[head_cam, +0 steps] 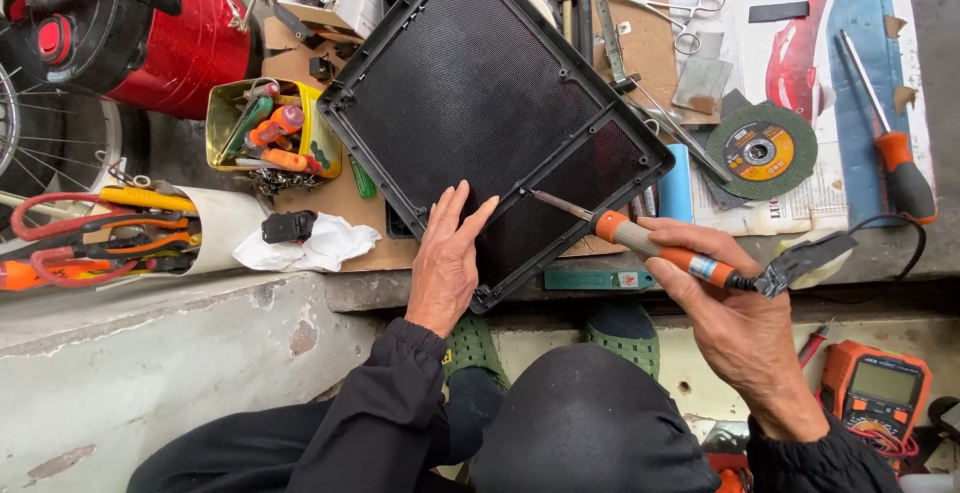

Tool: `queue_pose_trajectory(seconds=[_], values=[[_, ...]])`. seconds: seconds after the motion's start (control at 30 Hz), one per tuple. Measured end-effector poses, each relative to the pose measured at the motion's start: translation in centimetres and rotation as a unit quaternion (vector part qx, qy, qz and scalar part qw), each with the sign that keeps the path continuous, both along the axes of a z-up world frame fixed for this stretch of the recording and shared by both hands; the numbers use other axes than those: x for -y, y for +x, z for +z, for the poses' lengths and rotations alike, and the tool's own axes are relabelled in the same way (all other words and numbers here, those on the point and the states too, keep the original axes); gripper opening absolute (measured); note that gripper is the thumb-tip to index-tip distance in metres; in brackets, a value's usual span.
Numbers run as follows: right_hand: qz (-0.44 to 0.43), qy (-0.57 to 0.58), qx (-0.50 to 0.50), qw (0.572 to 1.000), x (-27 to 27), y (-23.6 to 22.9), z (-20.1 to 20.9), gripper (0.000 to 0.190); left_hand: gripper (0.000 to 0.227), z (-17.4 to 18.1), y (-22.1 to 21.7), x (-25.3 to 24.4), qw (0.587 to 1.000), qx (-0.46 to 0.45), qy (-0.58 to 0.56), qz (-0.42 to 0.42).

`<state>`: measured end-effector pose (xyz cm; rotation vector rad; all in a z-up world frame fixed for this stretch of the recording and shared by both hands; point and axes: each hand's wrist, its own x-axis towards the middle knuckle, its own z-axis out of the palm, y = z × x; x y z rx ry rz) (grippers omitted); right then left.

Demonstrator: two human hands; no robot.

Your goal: Using a soldering iron to weld or repair a plastic casing by melting the edges together.

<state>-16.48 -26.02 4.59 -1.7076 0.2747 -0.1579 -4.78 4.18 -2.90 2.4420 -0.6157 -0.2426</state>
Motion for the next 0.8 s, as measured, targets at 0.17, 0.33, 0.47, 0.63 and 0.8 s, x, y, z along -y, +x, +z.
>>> queue_pose_trajectory(seconds=[0.17,0.33,0.47,0.63,0.8], values=[[-0.023,0.014,0.016,1.000,-0.8,0.0,0.3,0.022,0.067,-0.7,0.1,-0.1,1.000,0.008,-0.004,0.002],[-0.048,0.005,0.015,0.999,-1.7,-0.4,0.6,0.024,0.066,-0.6,0.0,0.0,1.000,0.008,-0.013,0.004],[-0.040,0.005,0.020,0.999,-2.9,-1.1,0.8,0.024,0.064,-0.9,-0.1,0.1,1.000,0.009,-0.011,0.014],[-0.047,0.004,0.031,0.998,-4.4,-2.0,0.6,0.024,0.062,-1.1,-0.2,0.0,1.000,0.010,-0.021,0.008],[-0.054,-0.007,0.070,0.996,-5.8,-2.9,0.3,0.025,0.058,-0.6,-0.2,0.4,0.999,0.015,-0.023,0.025]])
